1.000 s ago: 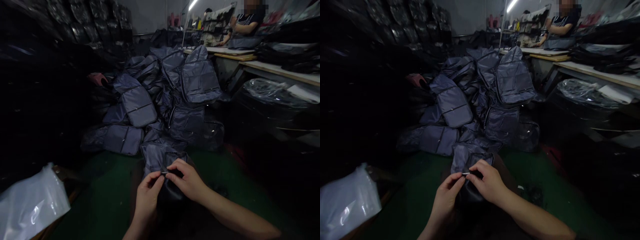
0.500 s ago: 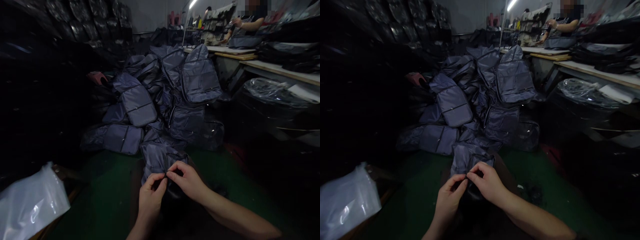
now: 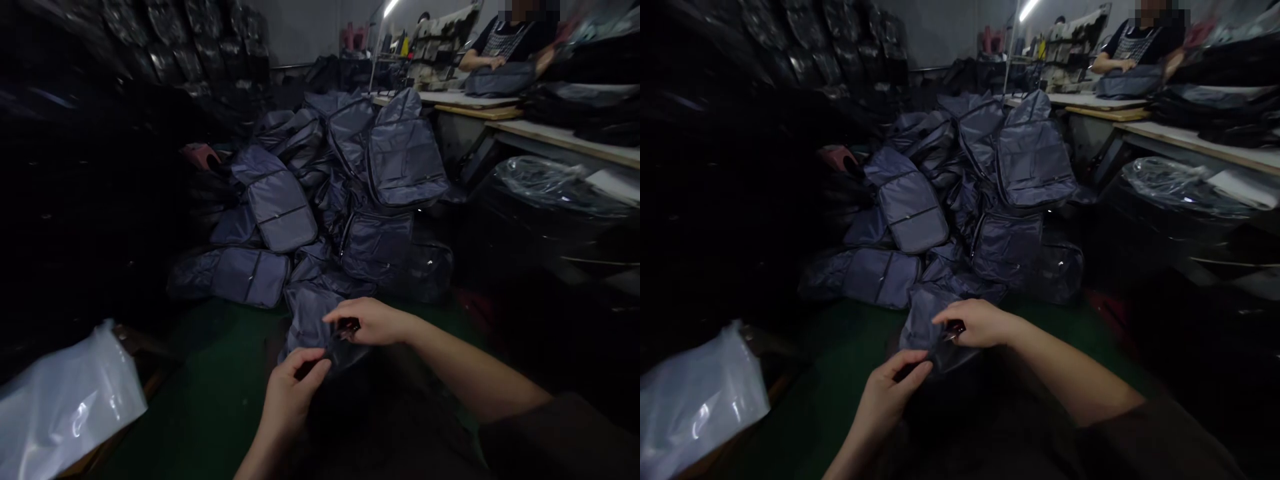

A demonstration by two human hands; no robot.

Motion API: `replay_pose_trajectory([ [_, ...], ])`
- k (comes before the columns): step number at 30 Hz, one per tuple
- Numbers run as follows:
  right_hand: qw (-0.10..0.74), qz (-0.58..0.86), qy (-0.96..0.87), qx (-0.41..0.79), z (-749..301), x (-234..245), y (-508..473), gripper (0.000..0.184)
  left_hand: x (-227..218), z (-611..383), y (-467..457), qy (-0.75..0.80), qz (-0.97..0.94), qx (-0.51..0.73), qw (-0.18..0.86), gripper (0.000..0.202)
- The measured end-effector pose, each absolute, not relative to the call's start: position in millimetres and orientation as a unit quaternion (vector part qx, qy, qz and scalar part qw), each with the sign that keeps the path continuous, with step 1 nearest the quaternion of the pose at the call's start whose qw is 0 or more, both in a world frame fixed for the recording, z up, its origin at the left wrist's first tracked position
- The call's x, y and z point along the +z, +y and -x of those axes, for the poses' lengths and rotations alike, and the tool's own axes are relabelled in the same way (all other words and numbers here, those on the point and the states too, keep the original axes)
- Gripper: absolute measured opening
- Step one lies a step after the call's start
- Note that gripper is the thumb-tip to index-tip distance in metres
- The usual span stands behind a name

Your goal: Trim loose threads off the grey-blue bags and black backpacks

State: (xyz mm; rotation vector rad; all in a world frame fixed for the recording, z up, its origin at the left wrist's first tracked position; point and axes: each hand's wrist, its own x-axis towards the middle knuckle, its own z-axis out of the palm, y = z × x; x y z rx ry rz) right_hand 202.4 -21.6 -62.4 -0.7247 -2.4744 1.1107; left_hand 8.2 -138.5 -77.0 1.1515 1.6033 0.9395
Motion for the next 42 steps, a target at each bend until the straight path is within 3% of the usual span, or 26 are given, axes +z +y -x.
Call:
replay_pose_trajectory([
  [3, 0.152, 0.259, -0.898, 0.322, -199, -63, -30, 0.024, -78, 2, -136, 0.693, -0.509, 0.363, 0.36, 0.022],
  [8, 0.262, 0.312, -0.846, 0.344, -180, -70, -72, 0.027, -83, -2, -131, 0.737, -0.493, 0.382, 0.259, 0.018],
  [11, 0.326, 0.349, -0.783, 0.398, -167, -76, -88, 0.023, -83, -8, -127, 0.734, -0.456, 0.403, 0.3, 0.019],
  [16, 0.372, 0.406, -0.702, 0.451, -156, -78, -97, 0.02, -86, -14, -124, 0.652, -0.312, 0.488, 0.489, 0.035],
  [19, 0.365, 0.388, -0.681, 0.502, -154, -74, -101, 0.023, -91, -13, -126, 0.605, -0.255, 0.527, 0.54, 0.042],
  [25, 0.287, 0.366, -0.608, 0.643, -161, -63, -98, 0.028, -93, -8, -126, 0.615, -0.285, 0.506, 0.533, 0.038],
  [30, 0.354, 0.425, -0.649, 0.523, -178, -59, -70, 0.023, -86, -7, -129, 0.632, -0.351, 0.471, 0.506, 0.033],
  [33, 0.318, 0.409, -0.715, 0.47, -181, -71, -66, 0.017, -83, -4, -133, 0.639, -0.377, 0.46, 0.487, 0.033],
  [39, 0.232, 0.347, -0.739, 0.529, -172, -105, -100, 0.007, -92, -1, -135, 0.647, -0.304, 0.505, 0.484, 0.035],
  [42, 0.254, 0.366, -0.694, 0.566, -174, -104, -100, 0.008, -90, -6, -133, 0.629, -0.301, 0.499, 0.515, 0.035],
])
